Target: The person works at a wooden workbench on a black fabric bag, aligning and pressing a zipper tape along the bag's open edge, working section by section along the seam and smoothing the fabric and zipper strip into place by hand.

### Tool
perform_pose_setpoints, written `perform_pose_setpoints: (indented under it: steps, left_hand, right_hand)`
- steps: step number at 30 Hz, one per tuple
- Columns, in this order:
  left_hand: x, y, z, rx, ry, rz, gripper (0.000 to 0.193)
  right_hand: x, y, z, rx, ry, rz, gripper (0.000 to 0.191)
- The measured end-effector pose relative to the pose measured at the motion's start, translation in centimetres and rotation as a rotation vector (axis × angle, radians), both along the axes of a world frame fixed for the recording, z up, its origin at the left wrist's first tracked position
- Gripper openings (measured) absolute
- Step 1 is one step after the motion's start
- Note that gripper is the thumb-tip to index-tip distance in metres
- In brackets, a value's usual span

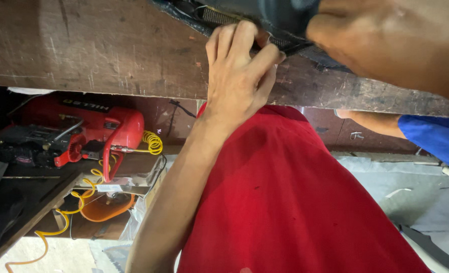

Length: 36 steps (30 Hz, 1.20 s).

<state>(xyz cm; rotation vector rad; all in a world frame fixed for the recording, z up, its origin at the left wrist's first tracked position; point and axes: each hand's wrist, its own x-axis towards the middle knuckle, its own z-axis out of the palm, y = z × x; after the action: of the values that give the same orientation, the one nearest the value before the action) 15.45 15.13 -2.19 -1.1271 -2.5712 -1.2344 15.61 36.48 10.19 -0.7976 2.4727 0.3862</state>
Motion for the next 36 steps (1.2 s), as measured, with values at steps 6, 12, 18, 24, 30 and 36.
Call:
perform_pose_setpoints:
  steps: [6, 12, 18, 24, 30, 36]
  left_hand:
    - [-0.2, -0.2, 0.0, -0.014, -0.009, -0.015, 0.022]
    - [0.0, -0.2, 0.1, 0.004, -0.012, 0.0, 0.023]
    - [-0.2, -0.3, 0.4, -0.002, -0.017, -0.008, 0.024]
    - [-0.1, -0.2, 0.1, -0.012, -0.016, -0.017, 0.024]
    - [-0.1, -0.3, 0.1, -0.006, -0.014, -0.016, 0.025]
    - [0.0, -0.2, 0.6, -0.047, -0.024, -0.01, 0.025]
  right_hand:
    - [-0.6, 0.3, -0.7, 0.103, 0.002, 0.174, 0.051]
    - [-0.2, 0.9, -1.1, 0.058, 0.03, 0.097, 0.043]
    - [-0.3, 0.5, -0.6, 0.042, 0.0, 0.037, 0.036]
    - [-0.7, 0.1, -0.6, 0.095, 0.083, 0.214, 0.041]
    - [-0.9, -0.2, -0.3, 0.049, 0.104, 0.203, 0.044]
    - [-0.5, 0.8, -1.0, -0.149, 0.134, -0.019, 0.02]
